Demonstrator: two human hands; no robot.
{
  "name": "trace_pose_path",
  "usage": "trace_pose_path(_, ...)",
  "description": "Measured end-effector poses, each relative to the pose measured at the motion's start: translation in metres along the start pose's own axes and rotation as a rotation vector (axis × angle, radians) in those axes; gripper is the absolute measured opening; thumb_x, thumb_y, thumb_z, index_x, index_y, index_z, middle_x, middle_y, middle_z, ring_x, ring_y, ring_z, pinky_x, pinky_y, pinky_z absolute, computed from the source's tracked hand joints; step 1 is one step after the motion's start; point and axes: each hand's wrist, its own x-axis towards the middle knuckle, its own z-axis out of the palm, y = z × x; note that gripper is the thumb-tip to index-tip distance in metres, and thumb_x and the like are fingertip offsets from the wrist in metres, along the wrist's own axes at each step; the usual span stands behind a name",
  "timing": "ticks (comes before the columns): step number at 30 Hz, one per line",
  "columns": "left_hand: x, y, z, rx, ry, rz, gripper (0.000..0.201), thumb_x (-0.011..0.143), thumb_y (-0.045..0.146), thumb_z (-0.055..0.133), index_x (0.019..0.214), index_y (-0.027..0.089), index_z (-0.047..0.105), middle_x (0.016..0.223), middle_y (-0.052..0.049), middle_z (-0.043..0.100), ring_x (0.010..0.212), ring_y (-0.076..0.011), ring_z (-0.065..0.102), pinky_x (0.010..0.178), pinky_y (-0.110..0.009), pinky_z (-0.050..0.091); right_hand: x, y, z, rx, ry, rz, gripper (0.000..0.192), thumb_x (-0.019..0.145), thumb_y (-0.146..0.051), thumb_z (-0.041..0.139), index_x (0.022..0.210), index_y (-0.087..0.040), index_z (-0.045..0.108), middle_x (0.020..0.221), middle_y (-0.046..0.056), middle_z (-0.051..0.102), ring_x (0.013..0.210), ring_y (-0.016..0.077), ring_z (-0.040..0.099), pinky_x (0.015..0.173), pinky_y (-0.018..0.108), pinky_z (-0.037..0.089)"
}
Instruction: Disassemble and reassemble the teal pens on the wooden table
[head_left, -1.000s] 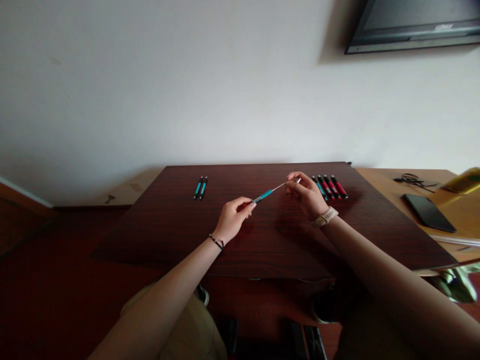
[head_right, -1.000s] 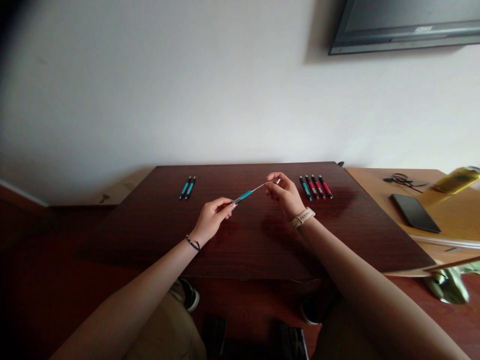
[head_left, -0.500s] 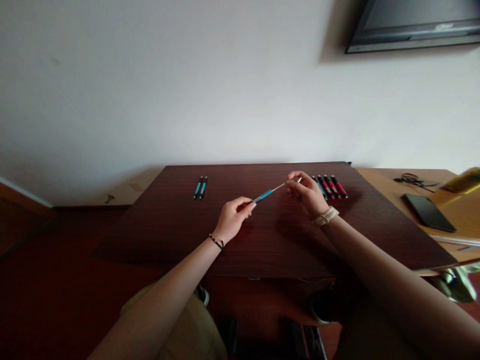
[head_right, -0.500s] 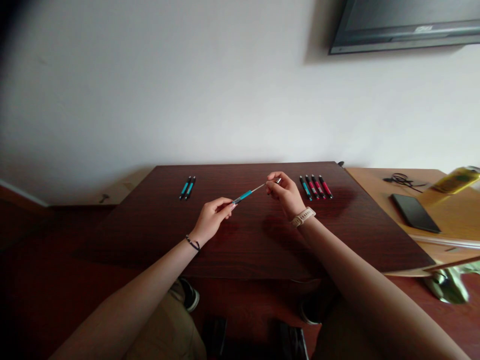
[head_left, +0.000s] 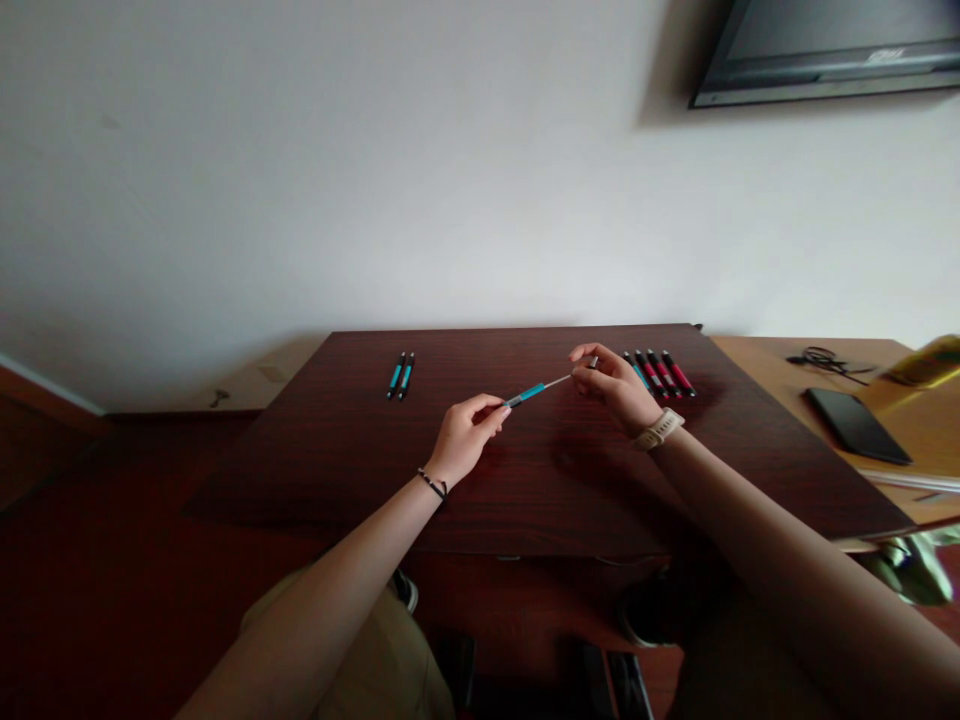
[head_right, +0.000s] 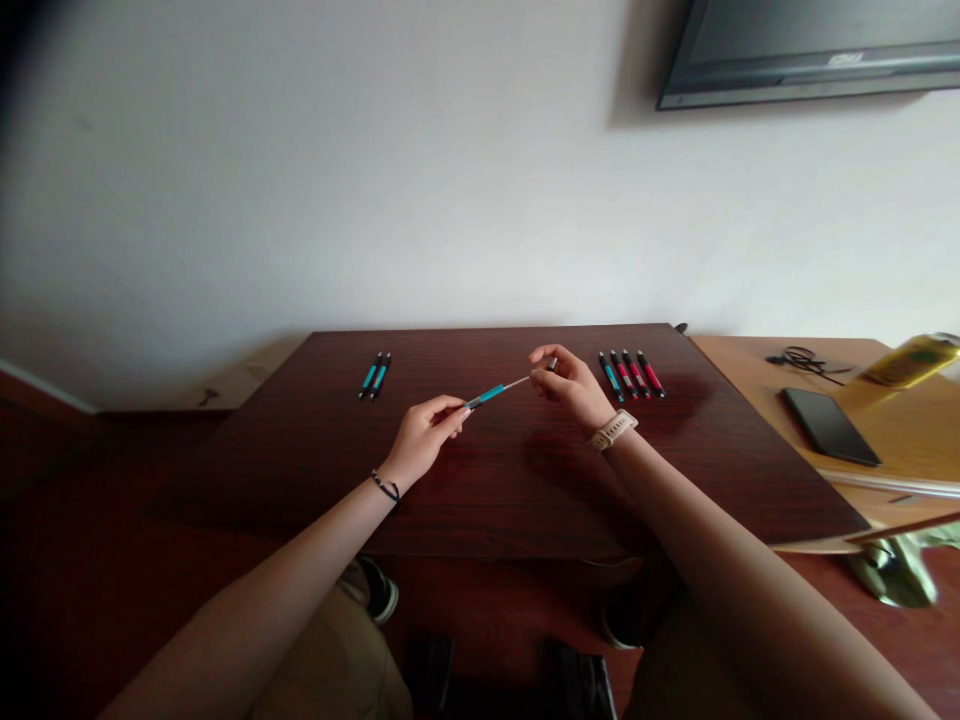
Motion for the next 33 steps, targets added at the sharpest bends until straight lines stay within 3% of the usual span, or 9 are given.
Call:
trace_pose_path(7, 0.000, -0.003, 0.000, 0.019, -0.010, 0.011, 0.030, 0.097, 0.046, 0.065, 0.101, 0.018, 0.074, 0.079, -0.002, 0.068, 0.070, -0.0147, 0.064, 0.067, -0.025, 0.051, -0.001, -0.004, 0.002, -0.027, 0.001, 0.019, 0.030, 0.082, -0.033, 0.077, 0.106, -0.023, 0.062, 0.072, -0.004, 0.052, 0.061, 0.0121, 0.042, 0.056, 0.027, 0.030)
trace_pose_path(13, 0.000, -0.001, 0.003, 0.011, -0.020, 0.021, 0.029, 0.096, 0.045, 0.065, 0.101, 0.018, 0.074, 0.079, -0.002, 0.068, 0.069, -0.0143, 0.064, 0.067, -0.025, 0.051, -0.004, -0.003, 0.009, -0.084, -0.073, 0.026, 0.031, 0.084, -0.036, 0.076, 0.107, -0.022, 0.062, 0.072, -0.003, 0.054, 0.061, 0.0124, 0.044, 0.057, 0.027, 0.034)
trace_pose_path(22, 0.000, 0.004, 0.005, -0.003, -0.027, 0.015, 0.030, 0.096, 0.045, 0.064, 0.100, 0.017, 0.074, 0.081, -0.003, 0.068, 0.069, -0.0146, 0.064, 0.066, -0.025, 0.051, -0.007, 0.000, 0.017, -0.064, -0.101, 0.060, 0.039, 0.086, -0.046, 0.076, 0.112, -0.023, 0.059, 0.068, -0.003, 0.063, 0.054, 0.0109, 0.042, 0.050, 0.025, 0.027)
trace_pose_path(33, 0.001, 0.004, 0.003, -0.006, 0.013, 0.004, 0.031, 0.096, 0.047, 0.065, 0.097, 0.017, 0.074, 0.075, -0.002, 0.067, 0.066, -0.0138, 0.061, 0.065, -0.025, 0.049, -0.006, 0.000, 0.018, 0.001, 0.005, 0.051, 0.040, 0.084, -0.052, 0.080, 0.105, -0.023, 0.062, 0.067, -0.004, 0.057, 0.056, 0.0107, 0.043, 0.050, 0.024, 0.027)
